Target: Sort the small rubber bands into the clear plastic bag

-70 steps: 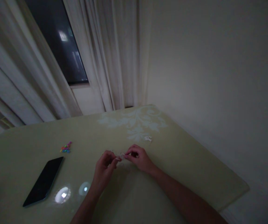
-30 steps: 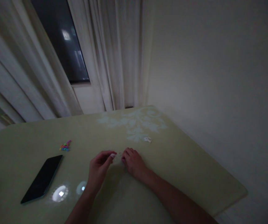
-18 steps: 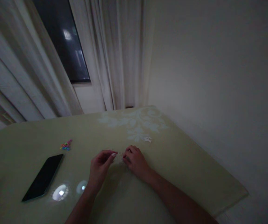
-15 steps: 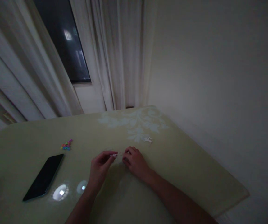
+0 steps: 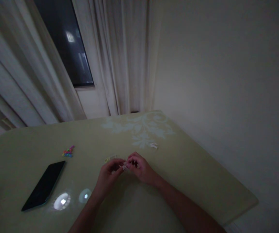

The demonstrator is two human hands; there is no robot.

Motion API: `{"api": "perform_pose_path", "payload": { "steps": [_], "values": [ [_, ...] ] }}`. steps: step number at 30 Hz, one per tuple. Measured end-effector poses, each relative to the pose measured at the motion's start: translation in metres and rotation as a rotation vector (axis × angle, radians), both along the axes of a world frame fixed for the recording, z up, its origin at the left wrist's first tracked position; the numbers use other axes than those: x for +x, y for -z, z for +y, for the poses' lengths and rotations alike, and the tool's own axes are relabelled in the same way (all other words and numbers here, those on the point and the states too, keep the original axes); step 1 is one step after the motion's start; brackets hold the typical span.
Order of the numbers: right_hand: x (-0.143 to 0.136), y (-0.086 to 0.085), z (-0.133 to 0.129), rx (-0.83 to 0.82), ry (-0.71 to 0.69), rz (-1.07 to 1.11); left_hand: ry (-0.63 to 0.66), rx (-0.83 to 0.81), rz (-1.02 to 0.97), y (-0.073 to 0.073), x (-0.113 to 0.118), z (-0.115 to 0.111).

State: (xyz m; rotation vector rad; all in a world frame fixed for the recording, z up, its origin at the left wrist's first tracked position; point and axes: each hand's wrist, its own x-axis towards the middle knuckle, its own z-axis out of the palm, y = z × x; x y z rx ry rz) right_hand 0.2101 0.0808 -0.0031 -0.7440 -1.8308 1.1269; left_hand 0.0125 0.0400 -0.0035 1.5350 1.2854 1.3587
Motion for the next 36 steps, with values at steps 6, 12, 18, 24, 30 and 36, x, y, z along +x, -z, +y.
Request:
{"api": "perform_pose_path", "payload": {
  "steps": [6,12,18,24,30,36],
  "values": [
    [-0.005,0.009,0.001,-0.029,0.044,-0.001,0.011,0.098,0.06,-0.003,-0.003,-0.002],
    [-0.01,0.025,0.005,0.316,0.221,-0.488,-0.036,0.026,-0.037,-0.001,-0.001,-0.002],
    [-0.013,0.028,0.004,0.369,0.194,-0.661,-0.067,0.038,-0.051,0.001,-0.004,0.0],
    [-0.015,0.028,0.002,0.427,0.137,-0.682,-0.062,0.039,-0.065,0.005,-0.007,0.001],
    [-0.012,0.011,0.001,0.121,0.155,-0.131,-0.044,0.029,0.002,0.003,-0.006,-0.001],
    [-0.01,-0.001,-0.009,-0.079,0.028,0.054,-0.027,0.1,0.006,0.002,-0.003,-0.002]
  ]
}}
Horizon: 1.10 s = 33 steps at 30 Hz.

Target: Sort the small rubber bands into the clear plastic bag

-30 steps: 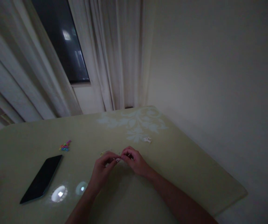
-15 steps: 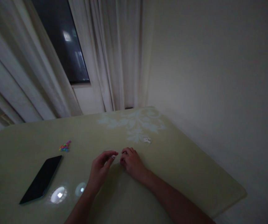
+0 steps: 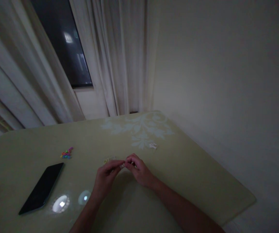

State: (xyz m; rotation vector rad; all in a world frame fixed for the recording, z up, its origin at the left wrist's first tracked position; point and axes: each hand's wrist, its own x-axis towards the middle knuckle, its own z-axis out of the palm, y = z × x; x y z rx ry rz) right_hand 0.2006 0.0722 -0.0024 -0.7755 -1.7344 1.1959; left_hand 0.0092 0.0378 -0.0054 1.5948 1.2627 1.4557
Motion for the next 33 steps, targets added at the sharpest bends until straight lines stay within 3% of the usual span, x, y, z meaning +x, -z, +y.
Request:
{"api": "perform_pose_path", "payload": {
  "steps": [11,19,22,25,27,33],
  "values": [
    [-0.003,0.002,0.001,-0.152,-0.005,0.058,0.034,-0.04,0.004,-0.006,0.003,-0.002],
    [0.0,0.01,0.01,-0.165,0.128,0.044,-0.339,-0.116,0.042,-0.01,-0.03,0.004],
    [-0.001,0.013,0.011,-0.165,0.13,0.035,-0.423,-0.098,0.178,-0.002,-0.041,0.007],
    [-0.002,0.013,0.01,-0.165,0.111,0.029,-0.438,0.0,0.446,0.008,-0.043,0.01],
    [-0.002,0.012,0.009,-0.169,0.1,0.023,-0.403,0.063,0.613,0.012,-0.041,0.01],
    [-0.002,0.013,0.011,-0.159,0.139,0.039,-0.256,0.146,0.841,0.015,-0.035,0.009]
  ]
}}
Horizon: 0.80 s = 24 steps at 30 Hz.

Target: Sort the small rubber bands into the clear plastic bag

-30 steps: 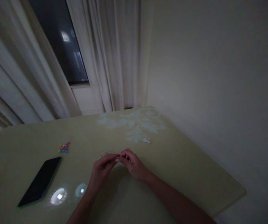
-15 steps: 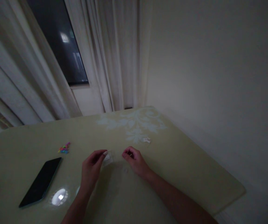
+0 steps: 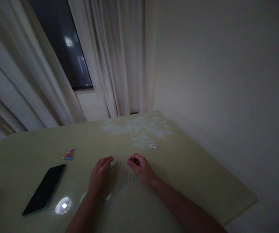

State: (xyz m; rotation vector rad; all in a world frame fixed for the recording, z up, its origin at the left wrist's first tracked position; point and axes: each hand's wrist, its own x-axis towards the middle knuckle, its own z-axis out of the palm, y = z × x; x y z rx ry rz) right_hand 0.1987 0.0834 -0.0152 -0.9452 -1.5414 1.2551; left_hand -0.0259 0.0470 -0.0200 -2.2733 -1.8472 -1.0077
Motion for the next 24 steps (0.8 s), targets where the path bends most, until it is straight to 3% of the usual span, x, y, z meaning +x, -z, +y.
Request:
{"api": "perform_pose_path", "payload": {
  "steps": [6,13,24],
  "values": [
    [0.0037,0.0027,0.0047,0.001,0.058,0.007,0.043,-0.028,0.2,-0.0018,-0.003,0.0002],
    [0.0045,0.0029,0.0051,0.003,0.073,0.001,-0.031,-0.01,0.19,-0.0063,-0.0025,-0.0028],
    [0.0035,0.0003,0.0019,0.009,0.065,-0.008,0.013,0.021,0.243,-0.0038,-0.0067,-0.0016]
  ]
}}
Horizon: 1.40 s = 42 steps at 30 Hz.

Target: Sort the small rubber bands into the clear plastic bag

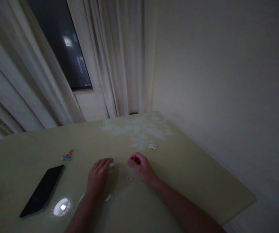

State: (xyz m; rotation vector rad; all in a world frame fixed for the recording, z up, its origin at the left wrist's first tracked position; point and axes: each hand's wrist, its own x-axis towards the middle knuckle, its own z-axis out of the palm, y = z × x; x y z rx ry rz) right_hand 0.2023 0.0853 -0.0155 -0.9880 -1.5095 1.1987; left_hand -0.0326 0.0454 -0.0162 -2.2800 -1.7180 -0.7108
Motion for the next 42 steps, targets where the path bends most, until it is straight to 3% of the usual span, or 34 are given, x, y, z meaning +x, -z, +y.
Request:
{"api": "perform_pose_path", "payload": {
  "steps": [6,14,22,32,37,42],
  "values": [
    [0.0,0.002,0.0,-0.008,-0.002,-0.005,0.069,-0.043,0.132,0.002,-0.007,-0.001],
    [0.004,0.0,0.002,0.029,0.017,-0.048,0.095,-0.122,0.216,-0.005,0.006,-0.004],
    [0.019,-0.009,-0.004,0.148,-0.161,-0.494,0.103,-0.021,0.142,0.003,0.009,-0.003],
    [0.015,-0.009,-0.018,0.227,-0.239,-0.732,0.161,0.012,0.133,0.012,0.012,-0.004],
    [0.02,-0.007,-0.015,0.247,-0.274,-0.734,0.335,-0.102,0.165,0.008,0.035,-0.01],
    [0.025,-0.013,-0.012,0.172,-0.292,-0.732,0.335,-0.27,0.076,0.005,0.044,-0.013]
  ]
}}
